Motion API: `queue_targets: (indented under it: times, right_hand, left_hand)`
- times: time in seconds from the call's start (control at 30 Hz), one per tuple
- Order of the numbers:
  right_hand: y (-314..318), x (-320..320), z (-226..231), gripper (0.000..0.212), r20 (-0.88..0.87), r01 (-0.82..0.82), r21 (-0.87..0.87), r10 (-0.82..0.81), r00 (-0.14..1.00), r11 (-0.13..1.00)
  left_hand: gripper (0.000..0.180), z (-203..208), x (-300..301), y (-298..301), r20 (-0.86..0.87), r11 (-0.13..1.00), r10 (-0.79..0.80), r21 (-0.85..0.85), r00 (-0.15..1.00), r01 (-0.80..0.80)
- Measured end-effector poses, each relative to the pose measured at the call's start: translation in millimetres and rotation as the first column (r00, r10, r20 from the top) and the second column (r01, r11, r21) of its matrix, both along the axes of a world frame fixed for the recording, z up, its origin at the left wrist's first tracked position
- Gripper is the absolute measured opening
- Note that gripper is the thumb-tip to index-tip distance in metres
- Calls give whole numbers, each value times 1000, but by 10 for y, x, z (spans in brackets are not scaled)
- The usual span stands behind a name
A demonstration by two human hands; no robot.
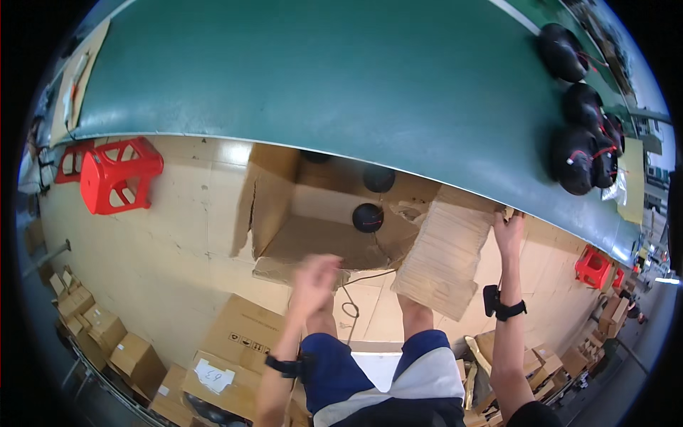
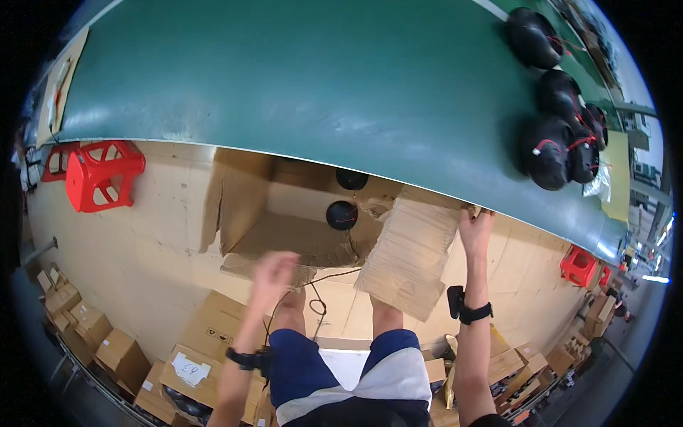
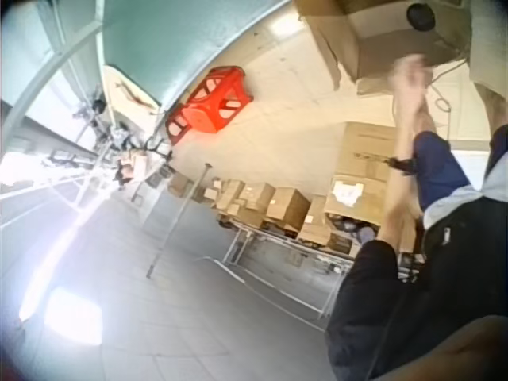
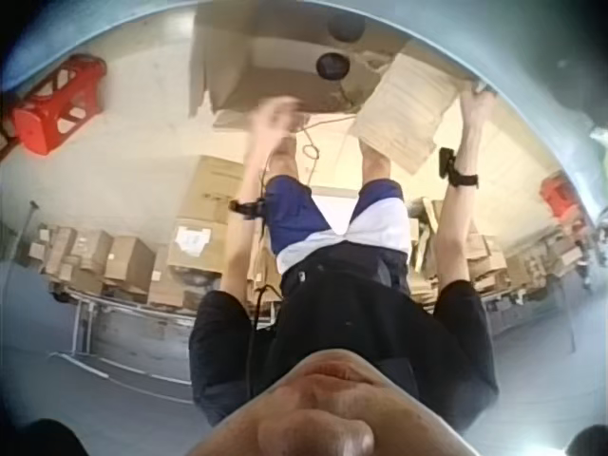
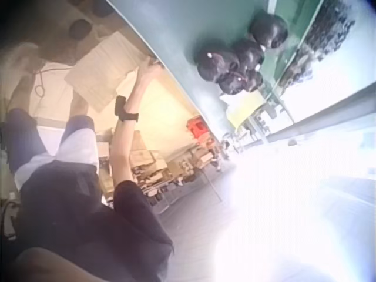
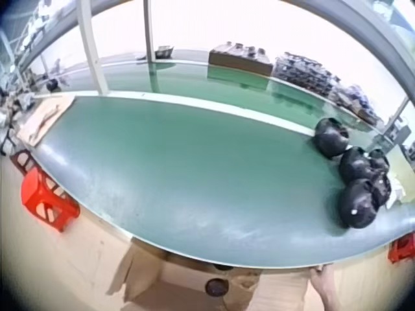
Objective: Using a glue gun to attach wires to circular plastic components on an assembly line.
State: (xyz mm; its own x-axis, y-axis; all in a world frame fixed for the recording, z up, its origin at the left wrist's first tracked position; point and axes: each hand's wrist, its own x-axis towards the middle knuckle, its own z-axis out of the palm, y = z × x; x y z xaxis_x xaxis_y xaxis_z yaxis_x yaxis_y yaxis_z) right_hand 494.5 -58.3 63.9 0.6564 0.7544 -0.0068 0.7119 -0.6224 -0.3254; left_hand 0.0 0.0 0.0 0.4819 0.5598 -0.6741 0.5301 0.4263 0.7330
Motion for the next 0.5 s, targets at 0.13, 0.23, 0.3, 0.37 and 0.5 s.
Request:
queue_targets:
  times: [0.13, 0.23, 0.3, 0.37, 0.5]
  right_hand:
    - [-309, 511, 550, 46, -501, 221, -210, -299, 812, 952]
    - [-123, 503, 883, 49, -792, 133, -401, -416, 447, 906]
    - [-665, 1025, 1115, 51, -742, 131, -535, -538, 400, 835]
    - [-1077, 1328, 1303, 61, -686, -57, -711, -673, 277, 701]
    - [-1102, 1018, 994, 73, -858, -89, -463, -471, -207, 882]
  left_hand:
    - [59, 861, -494, 1127, -357, 642, 282, 760, 891, 102]
    - [69, 564, -2125, 1463, -426, 719, 430, 694, 796, -17]
    - [70, 307, -1373, 1355, -432, 896, 403, 364, 806, -253]
    - [71, 121, -1023, 1110, -496, 904, 368, -8, 786, -428]
    - [63, -212, -1109, 476, -428, 838, 517, 432, 741, -335]
